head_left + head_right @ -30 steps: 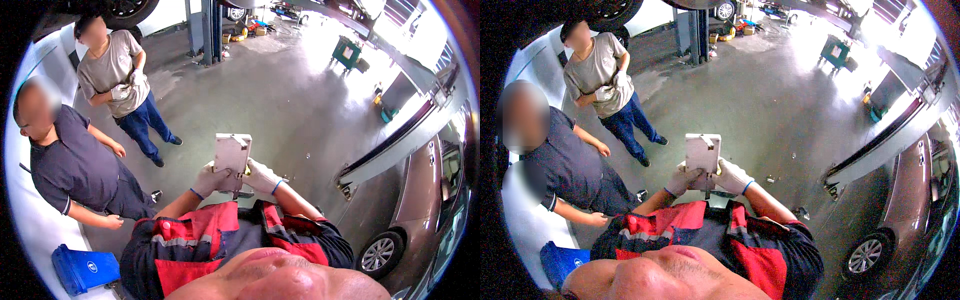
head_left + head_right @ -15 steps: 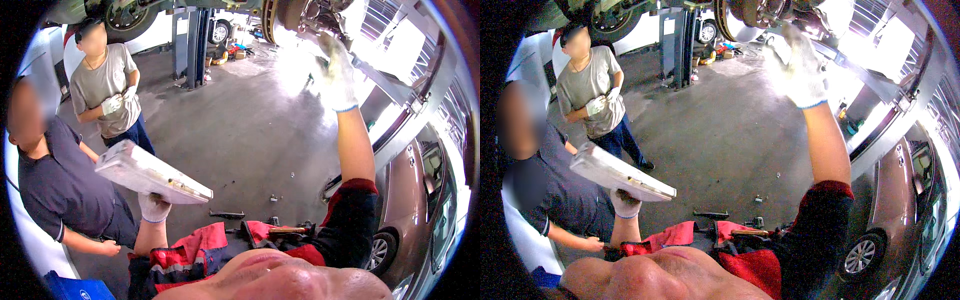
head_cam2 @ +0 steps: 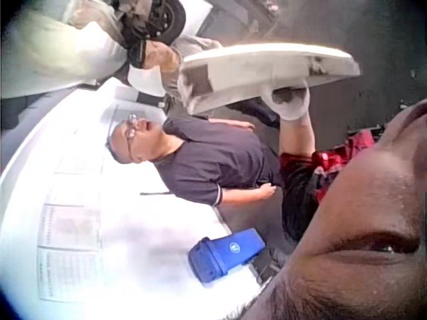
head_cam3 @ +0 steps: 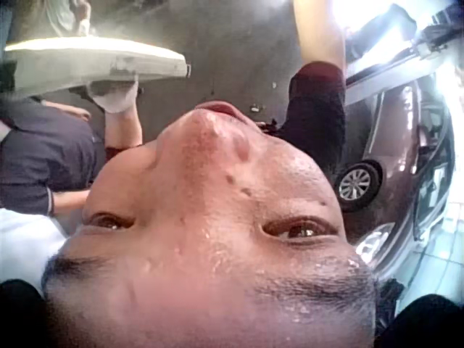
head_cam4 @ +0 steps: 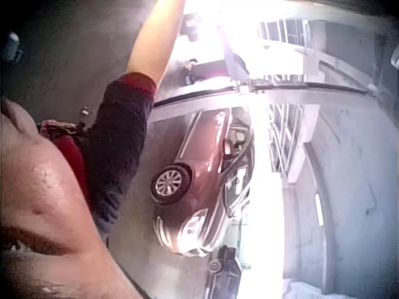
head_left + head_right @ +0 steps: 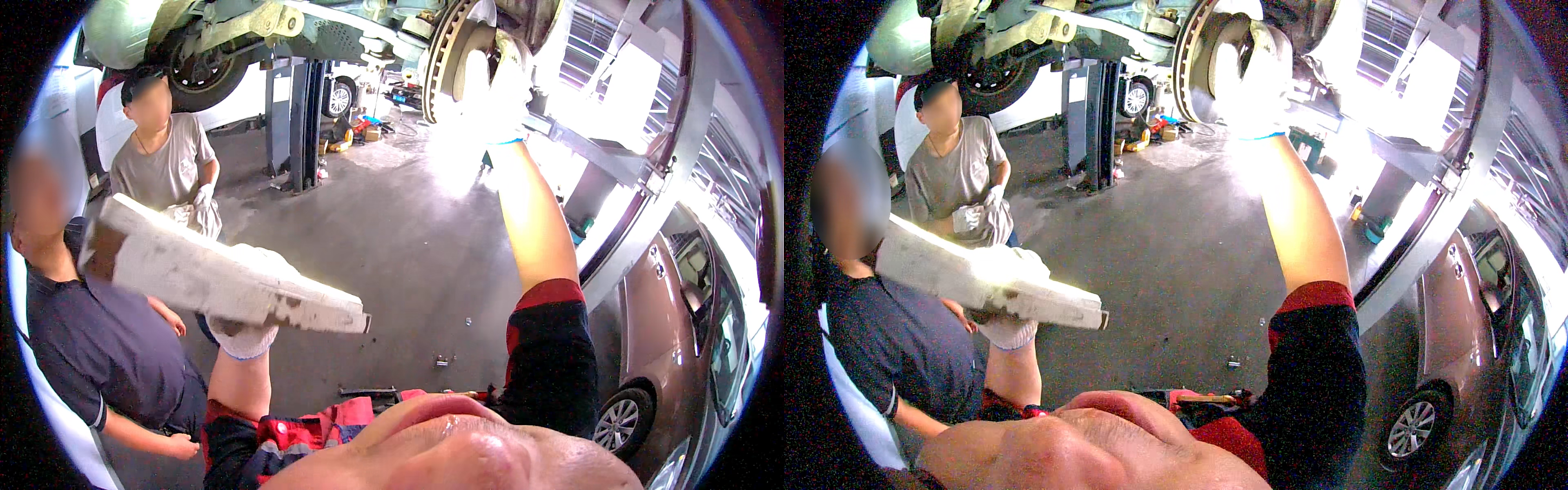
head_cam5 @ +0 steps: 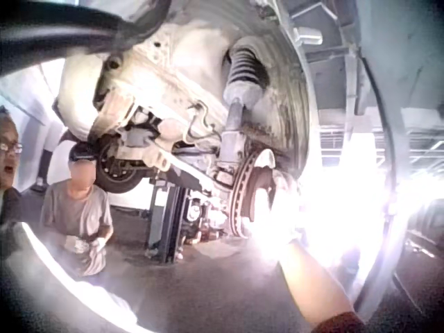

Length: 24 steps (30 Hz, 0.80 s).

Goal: The person works on the underside of a vehicle on a lift, handling a suspension control arm and then working on the brake rotor assembly with assistance from another person.

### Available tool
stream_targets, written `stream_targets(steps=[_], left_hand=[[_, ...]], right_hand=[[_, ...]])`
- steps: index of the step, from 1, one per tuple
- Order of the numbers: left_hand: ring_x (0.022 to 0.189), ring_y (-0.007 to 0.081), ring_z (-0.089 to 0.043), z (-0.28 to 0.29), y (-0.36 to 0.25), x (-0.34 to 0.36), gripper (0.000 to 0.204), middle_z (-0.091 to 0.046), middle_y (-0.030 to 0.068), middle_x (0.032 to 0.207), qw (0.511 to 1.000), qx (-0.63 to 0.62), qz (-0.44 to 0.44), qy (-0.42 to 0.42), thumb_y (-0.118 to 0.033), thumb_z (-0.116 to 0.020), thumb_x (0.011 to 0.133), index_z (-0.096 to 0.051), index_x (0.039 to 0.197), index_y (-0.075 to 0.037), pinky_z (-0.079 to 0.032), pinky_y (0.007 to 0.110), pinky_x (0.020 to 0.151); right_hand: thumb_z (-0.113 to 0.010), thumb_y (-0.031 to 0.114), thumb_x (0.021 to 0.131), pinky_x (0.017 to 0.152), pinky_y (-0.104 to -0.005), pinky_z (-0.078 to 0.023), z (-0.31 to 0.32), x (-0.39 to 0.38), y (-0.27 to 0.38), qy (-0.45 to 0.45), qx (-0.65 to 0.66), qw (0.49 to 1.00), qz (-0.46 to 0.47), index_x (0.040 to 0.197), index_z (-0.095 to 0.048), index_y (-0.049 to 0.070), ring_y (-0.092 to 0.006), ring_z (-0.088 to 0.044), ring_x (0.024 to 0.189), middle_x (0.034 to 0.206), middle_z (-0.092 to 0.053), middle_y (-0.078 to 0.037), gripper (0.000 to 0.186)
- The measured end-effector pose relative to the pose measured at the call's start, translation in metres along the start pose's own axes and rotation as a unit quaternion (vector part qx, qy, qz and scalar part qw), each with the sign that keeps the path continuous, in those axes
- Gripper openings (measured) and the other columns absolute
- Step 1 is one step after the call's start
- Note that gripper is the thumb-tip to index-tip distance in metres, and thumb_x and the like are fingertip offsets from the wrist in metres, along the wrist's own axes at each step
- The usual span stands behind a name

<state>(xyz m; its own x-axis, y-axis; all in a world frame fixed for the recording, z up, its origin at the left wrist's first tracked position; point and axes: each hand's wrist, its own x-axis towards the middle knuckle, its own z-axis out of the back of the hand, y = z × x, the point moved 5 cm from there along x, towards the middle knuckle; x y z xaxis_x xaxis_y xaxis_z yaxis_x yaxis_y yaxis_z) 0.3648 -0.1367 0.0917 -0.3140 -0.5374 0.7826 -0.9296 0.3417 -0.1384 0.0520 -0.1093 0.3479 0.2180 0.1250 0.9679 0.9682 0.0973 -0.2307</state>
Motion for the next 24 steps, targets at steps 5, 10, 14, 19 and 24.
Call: stream_targets(steps=[5, 10, 14, 19, 24], left_hand=[[0.116, 0.0304, -0.056, 0.010, 0.004, -0.005, 0.041, -0.059, 0.0143, 0.123, 0.999, -0.046, -0.004, 0.016, -0.038, -0.060, 0.096, -0.057, 0.124, -0.009, -0.042, 0.053, 0.104], [0.123, 0.0327, -0.056, 0.040, 0.002, -0.025, 0.052, -0.058, 0.0134, 0.135, 0.993, -0.018, -0.048, -0.109, -0.038, -0.059, 0.094, -0.052, 0.137, -0.010, -0.042, 0.058, 0.106], [0.122, 0.0334, -0.057, 0.037, 0.004, -0.013, 0.062, -0.059, 0.0081, 0.136, 0.994, -0.027, -0.026, -0.102, -0.050, -0.065, 0.086, -0.055, 0.137, -0.017, -0.041, 0.063, 0.104], [0.122, 0.0333, -0.057, 0.041, 0.014, -0.009, 0.071, -0.061, 0.0077, 0.133, 0.984, 0.033, 0.017, -0.172, -0.047, -0.079, 0.075, -0.057, 0.135, -0.017, -0.044, 0.059, 0.103], [0.121, 0.0368, -0.054, 0.019, 0.023, 0.009, 0.066, -0.061, 0.0141, 0.126, 0.986, -0.043, 0.080, -0.138, -0.044, -0.075, 0.078, -0.058, 0.131, -0.008, -0.042, 0.058, 0.104]], right_hand=[[-0.069, 0.024, 0.086, 0.099, -0.0457, -0.046, -0.007, 0.001, -0.013, -0.047, -0.006, 0.997, 0.065, 0.128, -0.053, 0.000, -0.0412, -0.055, 0.115, 0.125, -0.056, -0.025, 0.051], [-0.065, 0.029, 0.090, 0.106, -0.0471, -0.041, -0.007, -0.006, -0.023, -0.076, 0.062, 0.993, 0.061, 0.126, -0.056, -0.001, -0.0397, -0.054, 0.120, 0.128, -0.055, -0.024, 0.048], [-0.064, 0.031, 0.092, 0.106, -0.0470, -0.040, -0.005, -0.005, -0.019, -0.067, 0.063, 0.994, 0.062, 0.127, -0.054, -0.002, -0.0410, -0.053, 0.121, 0.129, -0.055, -0.025, 0.049], [-0.063, 0.030, 0.093, 0.106, -0.0466, -0.041, 0.013, -0.001, -0.007, -0.037, 0.034, 0.998, 0.037, 0.127, -0.055, 0.000, -0.0401, -0.054, 0.121, 0.128, -0.055, -0.024, 0.047], [-0.065, 0.032, 0.092, 0.100, -0.0422, -0.045, 0.031, 0.019, 0.022, 0.013, -0.018, 0.998, 0.059, 0.124, -0.058, 0.002, -0.0333, -0.057, 0.114, 0.122, -0.059, -0.020, 0.044]])
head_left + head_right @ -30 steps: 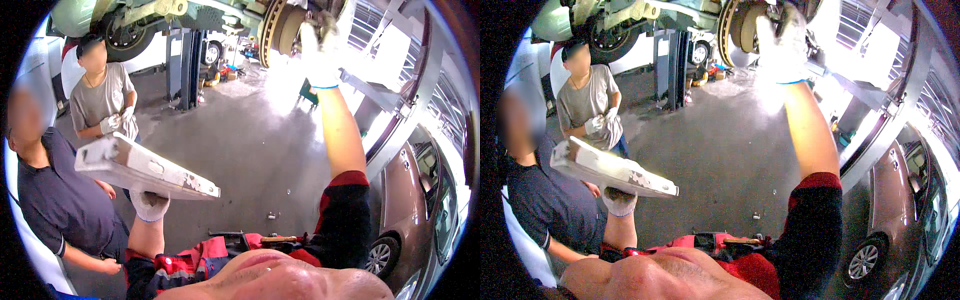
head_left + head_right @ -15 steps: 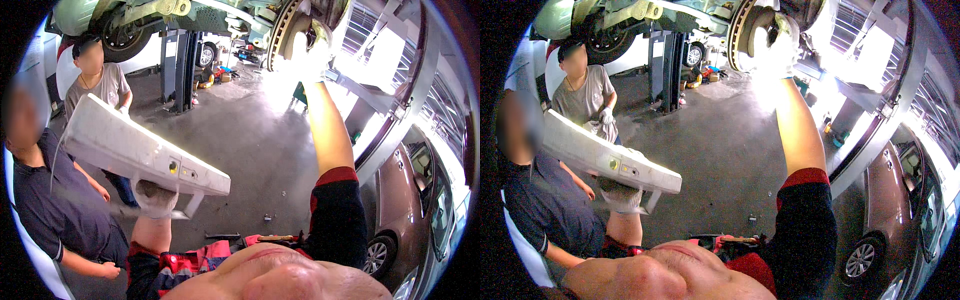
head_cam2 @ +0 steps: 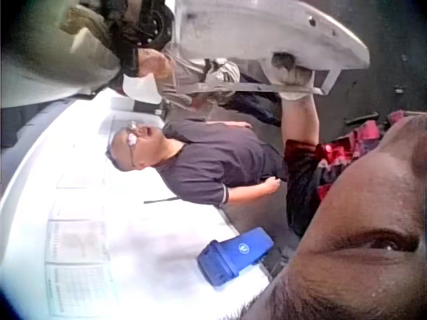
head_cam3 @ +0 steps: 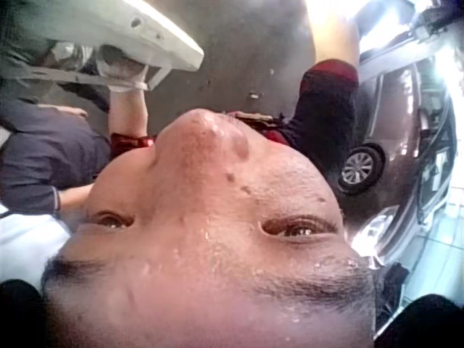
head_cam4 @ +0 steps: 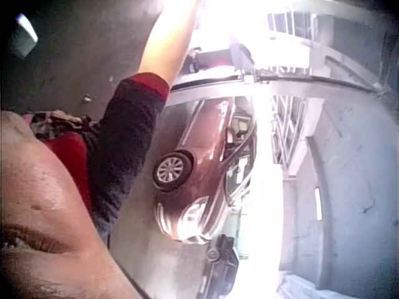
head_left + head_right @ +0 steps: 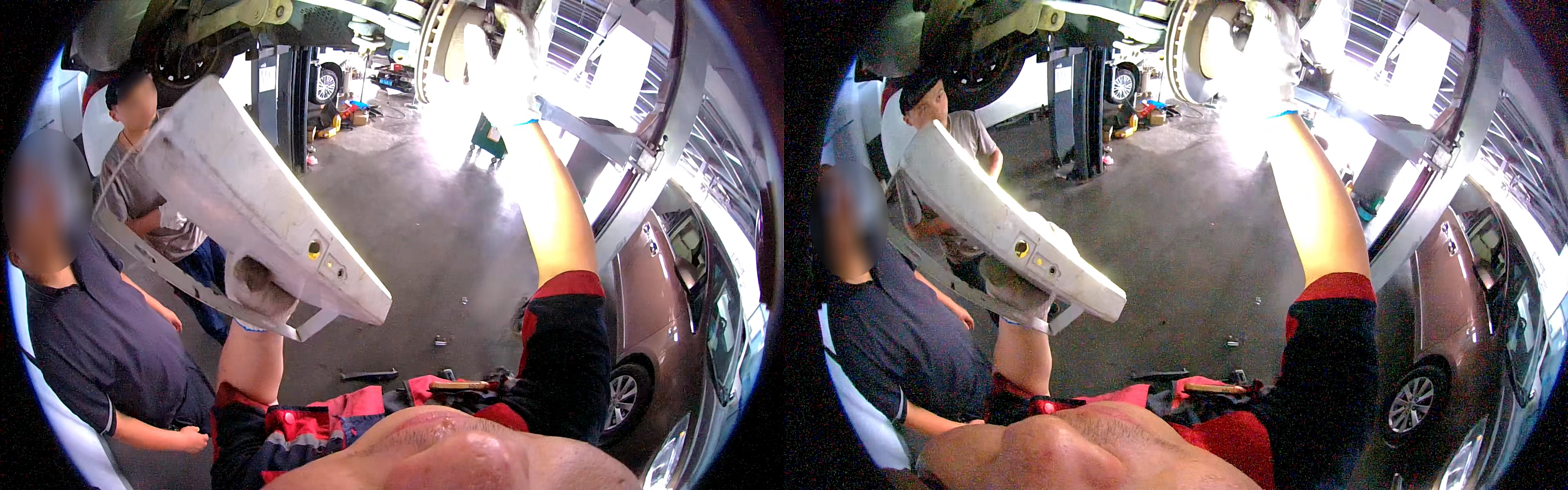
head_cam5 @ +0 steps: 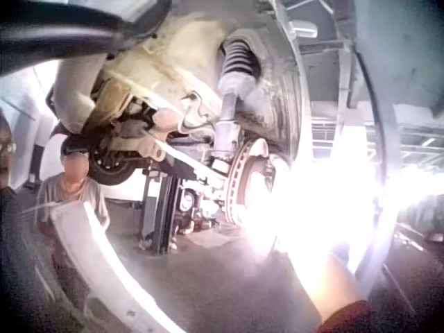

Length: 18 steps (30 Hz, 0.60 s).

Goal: The person works on the underside of a vehicle on a lift, handling a suspension control arm and then working on the brake rotor assembly with assistance from another person.

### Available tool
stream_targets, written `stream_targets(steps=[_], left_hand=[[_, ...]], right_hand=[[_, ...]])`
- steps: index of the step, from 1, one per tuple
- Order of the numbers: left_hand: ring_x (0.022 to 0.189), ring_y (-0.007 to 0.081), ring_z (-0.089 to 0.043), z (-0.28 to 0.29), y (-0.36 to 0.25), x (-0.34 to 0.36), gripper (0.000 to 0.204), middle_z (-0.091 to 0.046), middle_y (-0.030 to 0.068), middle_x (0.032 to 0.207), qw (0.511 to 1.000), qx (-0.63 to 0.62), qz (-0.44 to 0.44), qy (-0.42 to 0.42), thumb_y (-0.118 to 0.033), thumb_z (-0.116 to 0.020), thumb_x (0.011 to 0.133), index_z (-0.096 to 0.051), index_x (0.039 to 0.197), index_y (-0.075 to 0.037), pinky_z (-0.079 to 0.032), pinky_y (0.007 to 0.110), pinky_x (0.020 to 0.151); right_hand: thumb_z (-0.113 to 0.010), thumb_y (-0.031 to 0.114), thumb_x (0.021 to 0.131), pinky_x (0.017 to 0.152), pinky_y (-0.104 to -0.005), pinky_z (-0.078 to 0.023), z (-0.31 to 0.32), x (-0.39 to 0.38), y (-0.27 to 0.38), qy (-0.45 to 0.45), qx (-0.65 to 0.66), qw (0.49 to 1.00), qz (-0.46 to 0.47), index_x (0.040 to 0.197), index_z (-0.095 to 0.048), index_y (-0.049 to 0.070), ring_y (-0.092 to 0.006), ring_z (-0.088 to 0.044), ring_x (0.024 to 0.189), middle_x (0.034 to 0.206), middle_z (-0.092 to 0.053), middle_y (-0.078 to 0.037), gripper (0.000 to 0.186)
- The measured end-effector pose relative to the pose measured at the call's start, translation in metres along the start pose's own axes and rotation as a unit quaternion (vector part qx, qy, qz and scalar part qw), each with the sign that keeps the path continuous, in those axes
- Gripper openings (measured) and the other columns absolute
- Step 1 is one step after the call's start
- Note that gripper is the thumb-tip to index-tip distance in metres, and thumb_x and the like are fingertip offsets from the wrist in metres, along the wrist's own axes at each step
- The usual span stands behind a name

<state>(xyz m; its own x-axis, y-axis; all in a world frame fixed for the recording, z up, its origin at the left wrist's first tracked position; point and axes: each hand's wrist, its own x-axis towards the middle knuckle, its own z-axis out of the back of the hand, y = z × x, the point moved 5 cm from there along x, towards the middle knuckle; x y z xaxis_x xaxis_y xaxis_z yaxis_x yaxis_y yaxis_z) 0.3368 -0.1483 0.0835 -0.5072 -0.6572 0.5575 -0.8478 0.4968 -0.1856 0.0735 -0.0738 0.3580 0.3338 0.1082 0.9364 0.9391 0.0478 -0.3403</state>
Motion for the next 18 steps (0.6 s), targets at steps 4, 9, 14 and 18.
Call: stream_targets(steps=[4, 9, 14, 18], left_hand=[[0.125, 0.0385, -0.053, -0.039, 0.015, 0.015, 0.068, -0.057, 0.0156, 0.134, 0.998, 0.013, 0.003, 0.062, -0.052, -0.067, 0.085, -0.054, 0.137, -0.011, -0.040, 0.061, 0.106], [0.128, 0.0361, -0.053, -0.056, 0.032, 0.016, 0.060, -0.052, 0.0131, 0.144, 0.988, -0.016, 0.004, 0.155, -0.049, -0.049, 0.097, -0.047, 0.145, -0.013, -0.040, 0.062, 0.107], [0.126, 0.0357, -0.055, -0.055, 0.038, 0.021, 0.055, -0.052, 0.0145, 0.143, 0.981, 0.039, 0.020, 0.187, -0.039, -0.043, 0.101, -0.043, 0.146, -0.007, -0.045, 0.056, 0.106], [0.127, 0.0369, -0.055, -0.051, 0.037, 0.020, 0.057, -0.053, 0.0106, 0.144, 0.985, 0.076, 0.003, 0.152, -0.048, -0.051, 0.096, -0.050, 0.144, -0.016, -0.037, 0.065, 0.108]], right_hand=[[-0.062, 0.011, 0.086, 0.091, -0.0424, -0.051, 0.036, 0.037, 0.029, -0.087, 0.058, 0.993, 0.059, 0.110, -0.065, 0.003, -0.0367, -0.063, 0.101, 0.109, -0.066, -0.018, 0.026], [-0.062, 0.011, 0.084, 0.081, -0.0425, -0.053, 0.029, 0.081, 0.038, 0.083, 0.108, 0.986, 0.098, 0.103, -0.066, 0.003, -0.0355, -0.064, 0.090, 0.096, -0.066, -0.016, 0.020], [-0.062, 0.012, 0.083, 0.077, -0.0415, -0.053, 0.018, 0.090, 0.032, 0.200, 0.070, 0.973, 0.091, 0.098, -0.067, 0.004, -0.0340, -0.065, 0.087, 0.095, -0.066, -0.015, 0.018], [-0.061, 0.014, 0.083, 0.075, -0.0406, -0.054, 0.005, 0.089, 0.034, 0.251, 0.054, 0.962, 0.096, 0.094, -0.068, 0.005, -0.0328, -0.066, 0.085, 0.093, -0.066, -0.014, 0.016]])
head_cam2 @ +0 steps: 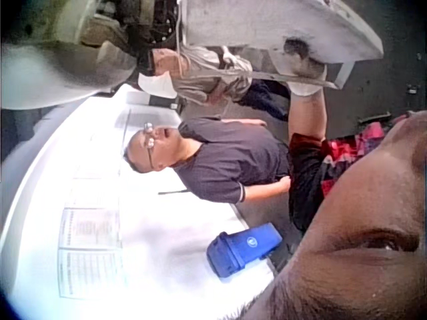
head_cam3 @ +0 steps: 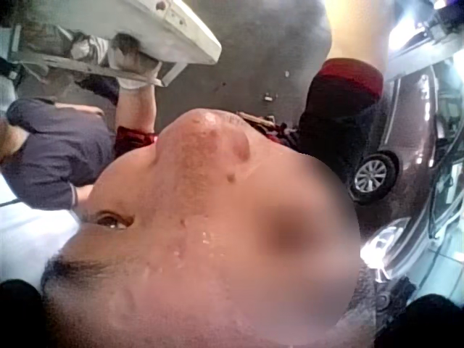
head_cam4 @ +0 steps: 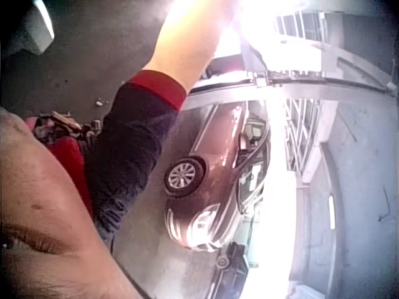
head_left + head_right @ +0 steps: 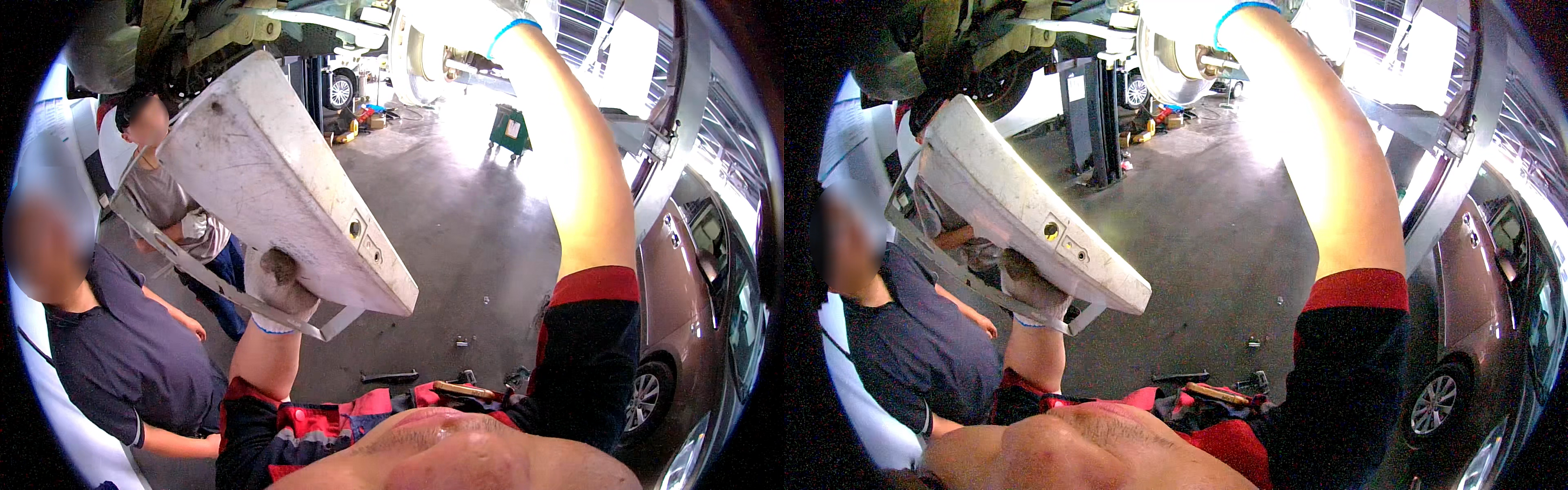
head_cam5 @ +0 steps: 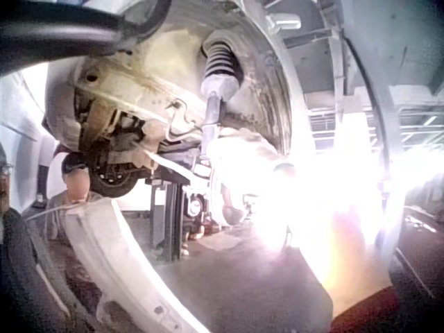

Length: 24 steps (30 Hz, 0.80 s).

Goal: The person works on the underside of a vehicle on a lift, handling a suspension control arm and then working on the brake rotor assembly with assistance from another person.

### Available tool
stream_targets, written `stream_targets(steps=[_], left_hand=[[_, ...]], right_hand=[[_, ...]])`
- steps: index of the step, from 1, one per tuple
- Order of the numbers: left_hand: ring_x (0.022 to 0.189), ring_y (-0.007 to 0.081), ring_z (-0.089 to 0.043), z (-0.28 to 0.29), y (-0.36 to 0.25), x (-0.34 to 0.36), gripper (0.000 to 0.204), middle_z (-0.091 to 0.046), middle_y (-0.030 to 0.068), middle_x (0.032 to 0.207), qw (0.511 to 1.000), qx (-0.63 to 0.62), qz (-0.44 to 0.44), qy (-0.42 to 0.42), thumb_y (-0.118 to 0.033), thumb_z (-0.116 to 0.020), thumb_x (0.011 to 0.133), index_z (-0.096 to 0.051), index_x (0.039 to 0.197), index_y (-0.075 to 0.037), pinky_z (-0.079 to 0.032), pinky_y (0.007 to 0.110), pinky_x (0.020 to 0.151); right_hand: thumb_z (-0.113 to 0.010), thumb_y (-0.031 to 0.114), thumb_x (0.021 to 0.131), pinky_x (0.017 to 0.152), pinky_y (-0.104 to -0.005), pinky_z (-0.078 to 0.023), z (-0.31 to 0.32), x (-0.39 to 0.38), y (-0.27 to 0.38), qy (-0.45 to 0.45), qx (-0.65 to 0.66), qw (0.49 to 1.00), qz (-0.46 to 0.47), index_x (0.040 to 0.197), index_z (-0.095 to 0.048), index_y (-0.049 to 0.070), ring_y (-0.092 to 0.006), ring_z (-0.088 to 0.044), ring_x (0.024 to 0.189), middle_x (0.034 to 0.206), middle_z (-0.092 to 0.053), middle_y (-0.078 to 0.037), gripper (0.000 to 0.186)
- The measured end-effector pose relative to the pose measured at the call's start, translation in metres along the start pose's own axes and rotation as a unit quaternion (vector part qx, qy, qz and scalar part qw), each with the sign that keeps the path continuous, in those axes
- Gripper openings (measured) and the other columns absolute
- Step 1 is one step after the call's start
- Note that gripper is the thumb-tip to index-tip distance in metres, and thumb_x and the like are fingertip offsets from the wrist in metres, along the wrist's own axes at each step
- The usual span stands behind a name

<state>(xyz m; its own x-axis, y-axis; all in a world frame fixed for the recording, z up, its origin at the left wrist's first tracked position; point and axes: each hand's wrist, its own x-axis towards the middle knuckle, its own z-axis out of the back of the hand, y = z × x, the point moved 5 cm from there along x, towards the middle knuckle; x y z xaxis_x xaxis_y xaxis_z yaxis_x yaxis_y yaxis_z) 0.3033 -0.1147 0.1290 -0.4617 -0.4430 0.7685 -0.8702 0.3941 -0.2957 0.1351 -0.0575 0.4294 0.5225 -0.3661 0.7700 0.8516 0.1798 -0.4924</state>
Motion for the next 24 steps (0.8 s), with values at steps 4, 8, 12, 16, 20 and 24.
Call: stream_targets(steps=[4, 8, 12, 16, 20, 24], left_hand=[[0.127, 0.0375, -0.055, 0.003, 0.003, 0.001, 0.057, -0.053, 0.0108, 0.144, 0.999, -0.039, 0.010, -0.025, -0.044, -0.055, 0.095, -0.049, 0.144, -0.016, -0.038, 0.065, 0.107], [0.126, 0.0382, -0.055, -0.002, 0.009, 0.006, 0.057, -0.053, 0.0116, 0.144, 0.999, -0.034, 0.006, -0.018, -0.043, -0.055, 0.095, -0.049, 0.144, -0.015, -0.038, 0.064, 0.107], [0.125, 0.0386, -0.056, 0.020, -0.001, -0.011, 0.058, -0.053, 0.0124, 0.144, 0.997, 0.015, -0.022, -0.077, -0.041, -0.055, 0.095, -0.048, 0.144, -0.012, -0.039, 0.064, 0.107], [0.124, 0.0385, -0.056, 0.030, -0.004, -0.024, 0.057, -0.054, 0.0127, 0.143, 0.981, 0.038, -0.059, -0.179, -0.037, -0.057, 0.094, -0.049, 0.144, -0.011, -0.041, 0.063, 0.106], [0.124, 0.0386, -0.056, -0.014, 0.006, 0.003, 0.059, -0.051, 0.0198, 0.142, 0.998, -0.041, -0.047, -0.012, -0.043, -0.043, 0.101, -0.039, 0.146, -0.005, -0.047, 0.059, 0.103], [0.123, 0.0375, -0.057, -0.015, 0.007, 0.001, 0.061, -0.051, 0.0189, 0.142, 0.999, -0.031, -0.025, -0.032, -0.042, -0.049, 0.099, -0.038, 0.147, -0.005, -0.048, 0.058, 0.102]], right_hand=[[-0.061, 0.016, 0.082, 0.073, -0.0399, -0.054, -0.006, -0.002, 0.001, 0.004, 0.050, 0.997, -0.064, 0.091, -0.069, 0.006, -0.0320, -0.067, 0.083, 0.093, -0.067, -0.013, 0.016], [-0.060, 0.017, 0.084, 0.074, -0.0395, -0.056, -0.020, 0.006, -0.013, -0.047, -0.032, 0.998, -0.004, 0.094, -0.069, 0.006, -0.0321, -0.067, 0.086, 0.094, -0.067, -0.014, 0.017], [-0.059, 0.017, 0.084, 0.077, -0.0408, -0.055, -0.019, 0.014, -0.012, 0.059, 0.021, 0.987, -0.151, 0.092, -0.068, 0.006, -0.0345, -0.067, 0.088, 0.096, -0.068, -0.015, 0.016], [-0.058, 0.014, 0.084, 0.074, -0.0440, -0.051, -0.041, 0.006, -0.037, 0.001, 0.016, 1.000, -0.021, 0.083, -0.064, 0.007, -0.0353, -0.063, 0.082, 0.089, -0.064, -0.015, 0.010], [-0.058, 0.015, 0.084, 0.075, -0.0439, -0.051, -0.038, 0.000, -0.028, 0.001, -0.010, 1.000, -0.002, 0.083, -0.064, 0.007, -0.0349, -0.062, 0.082, 0.088, -0.063, -0.015, 0.010], [-0.058, 0.015, 0.084, 0.075, -0.0438, -0.051, -0.030, -0.003, -0.020, -0.026, -0.045, 0.998, 0.029, 0.083, -0.064, 0.007, -0.0346, -0.062, 0.082, 0.087, -0.062, -0.014, 0.010]])
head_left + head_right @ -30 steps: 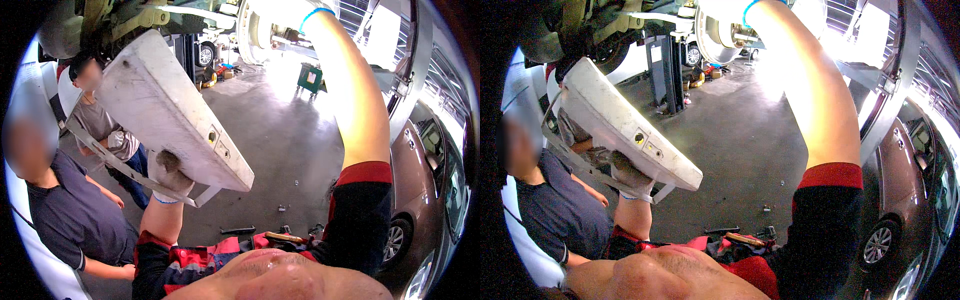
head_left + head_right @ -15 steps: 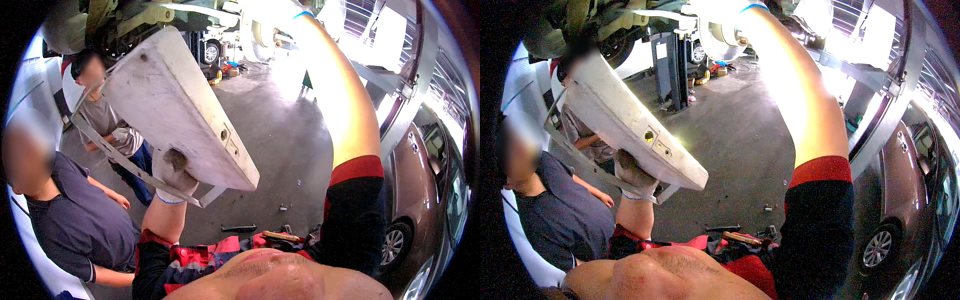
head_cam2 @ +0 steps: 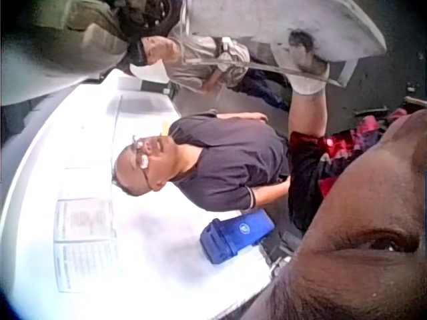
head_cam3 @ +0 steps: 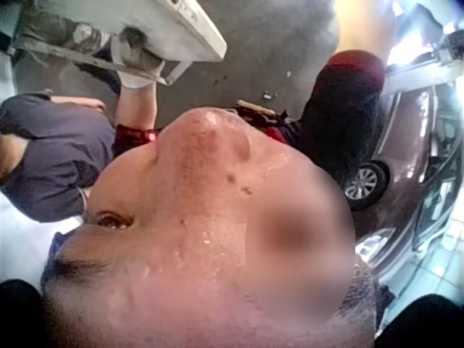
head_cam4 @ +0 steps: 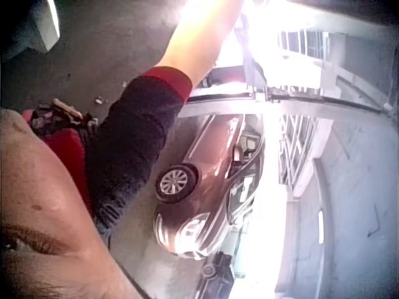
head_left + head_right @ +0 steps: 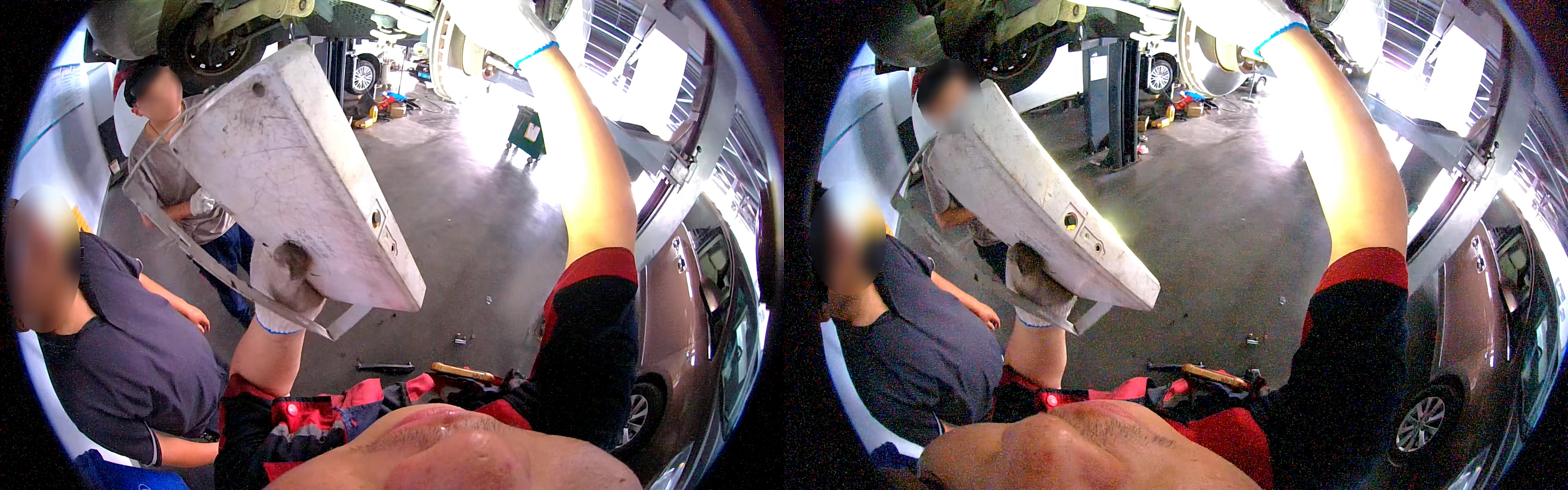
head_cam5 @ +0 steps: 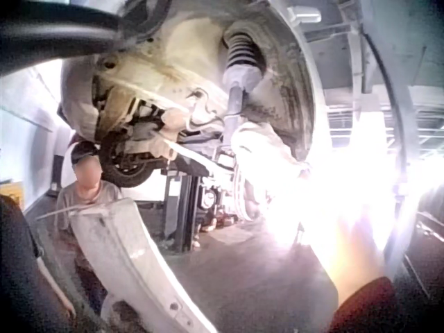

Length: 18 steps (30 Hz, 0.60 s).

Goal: The person works on the underside of a vehicle on a lift, handling a suspension control arm and then working on the brake rotor assembly with assistance from another person.

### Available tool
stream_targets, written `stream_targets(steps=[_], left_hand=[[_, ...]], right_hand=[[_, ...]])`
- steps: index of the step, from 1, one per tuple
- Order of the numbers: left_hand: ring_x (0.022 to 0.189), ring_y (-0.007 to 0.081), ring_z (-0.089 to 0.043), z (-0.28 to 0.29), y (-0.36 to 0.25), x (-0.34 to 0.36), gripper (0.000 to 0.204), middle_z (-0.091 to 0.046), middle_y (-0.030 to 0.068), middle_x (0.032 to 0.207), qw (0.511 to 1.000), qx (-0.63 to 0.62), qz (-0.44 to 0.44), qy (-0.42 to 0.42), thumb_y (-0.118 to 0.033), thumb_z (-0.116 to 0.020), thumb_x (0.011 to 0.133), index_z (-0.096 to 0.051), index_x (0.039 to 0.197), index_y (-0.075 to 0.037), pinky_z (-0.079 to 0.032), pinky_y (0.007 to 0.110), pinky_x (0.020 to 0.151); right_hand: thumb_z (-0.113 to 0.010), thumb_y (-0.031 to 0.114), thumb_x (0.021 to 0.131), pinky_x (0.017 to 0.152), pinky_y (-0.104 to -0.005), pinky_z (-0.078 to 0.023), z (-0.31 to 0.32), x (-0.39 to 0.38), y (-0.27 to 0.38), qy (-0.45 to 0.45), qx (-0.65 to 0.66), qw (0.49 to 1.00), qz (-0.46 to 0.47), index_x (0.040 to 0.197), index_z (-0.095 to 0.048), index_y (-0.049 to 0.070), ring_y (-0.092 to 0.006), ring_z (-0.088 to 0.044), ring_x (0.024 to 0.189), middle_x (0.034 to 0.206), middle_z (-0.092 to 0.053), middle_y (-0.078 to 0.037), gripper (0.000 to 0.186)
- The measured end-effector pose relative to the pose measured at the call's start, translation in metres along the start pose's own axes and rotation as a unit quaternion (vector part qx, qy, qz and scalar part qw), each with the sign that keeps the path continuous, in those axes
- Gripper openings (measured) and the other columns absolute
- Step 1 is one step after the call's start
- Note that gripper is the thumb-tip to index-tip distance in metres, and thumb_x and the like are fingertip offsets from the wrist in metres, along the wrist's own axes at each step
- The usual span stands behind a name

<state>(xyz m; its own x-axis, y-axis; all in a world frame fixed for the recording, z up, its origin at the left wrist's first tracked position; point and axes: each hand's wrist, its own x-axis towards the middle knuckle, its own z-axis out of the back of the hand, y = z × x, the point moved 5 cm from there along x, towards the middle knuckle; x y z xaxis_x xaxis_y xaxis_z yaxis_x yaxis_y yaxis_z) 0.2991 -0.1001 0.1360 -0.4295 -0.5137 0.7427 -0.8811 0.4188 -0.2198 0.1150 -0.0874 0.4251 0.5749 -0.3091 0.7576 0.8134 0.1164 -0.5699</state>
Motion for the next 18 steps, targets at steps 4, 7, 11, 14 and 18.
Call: stream_targets(steps=[4, 7, 11, 14, 18], left_hand=[[0.123, 0.0357, -0.058, 0.010, -0.005, -0.009, 0.063, -0.053, 0.0171, 0.140, 0.998, 0.061, -0.014, -0.014, -0.045, -0.051, 0.098, -0.038, 0.146, -0.005, -0.050, 0.056, 0.101], [0.129, 0.0363, -0.052, 0.042, -0.016, -0.029, 0.057, -0.050, 0.0133, 0.146, 0.997, 0.025, -0.011, -0.078, -0.040, -0.050, 0.097, -0.045, 0.146, -0.011, -0.038, 0.062, 0.108], [0.132, 0.0367, -0.050, 0.026, -0.002, -0.017, 0.056, -0.049, 0.0125, 0.147, 0.999, 0.030, 0.009, 0.007, -0.040, -0.047, 0.097, -0.047, 0.146, -0.013, -0.033, 0.064, 0.111], [0.132, 0.0370, -0.050, 0.030, -0.003, -0.022, 0.055, -0.049, 0.0131, 0.148, 1.000, 0.020, -0.004, 0.022, -0.040, -0.046, 0.098, -0.047, 0.145, -0.012, -0.034, 0.063, 0.111], [0.131, 0.0375, -0.051, 0.044, -0.009, -0.025, 0.054, -0.050, 0.0150, 0.146, 0.992, 0.029, -0.015, -0.119, -0.037, -0.048, 0.098, -0.047, 0.145, -0.009, -0.037, 0.062, 0.109]], right_hand=[[-0.059, 0.016, 0.083, 0.075, -0.0437, -0.050, 0.006, -0.005, 0.010, -0.028, -0.031, 0.999, 0.023, 0.083, -0.064, 0.007, -0.0342, -0.062, 0.082, 0.086, -0.062, -0.014, 0.010], [-0.059, 0.016, 0.083, 0.075, -0.0436, -0.050, 0.009, -0.008, 0.017, -0.044, -0.040, 0.997, 0.039, 0.083, -0.064, 0.007, -0.0340, -0.061, 0.082, 0.086, -0.061, -0.013, 0.010], [-0.059, 0.017, 0.083, 0.076, -0.0435, -0.050, 0.008, -0.009, 0.020, -0.054, -0.052, 0.996, 0.053, 0.083, -0.064, 0.008, -0.0336, -0.061, 0.082, 0.085, -0.060, -0.013, 0.010], [-0.059, 0.017, 0.083, 0.076, -0.0434, -0.050, 0.007, -0.008, 0.020, -0.058, -0.057, 0.995, 0.061, 0.083, -0.064, 0.008, -0.0334, -0.061, 0.082, 0.084, -0.060, -0.013, 0.011], [-0.060, 0.018, 0.083, 0.076, -0.0433, -0.050, 0.012, -0.014, 0.018, -0.065, -0.067, 0.994, 0.064, 0.083, -0.064, 0.008, -0.0330, -0.060, 0.082, 0.084, -0.059, -0.012, 0.011]])
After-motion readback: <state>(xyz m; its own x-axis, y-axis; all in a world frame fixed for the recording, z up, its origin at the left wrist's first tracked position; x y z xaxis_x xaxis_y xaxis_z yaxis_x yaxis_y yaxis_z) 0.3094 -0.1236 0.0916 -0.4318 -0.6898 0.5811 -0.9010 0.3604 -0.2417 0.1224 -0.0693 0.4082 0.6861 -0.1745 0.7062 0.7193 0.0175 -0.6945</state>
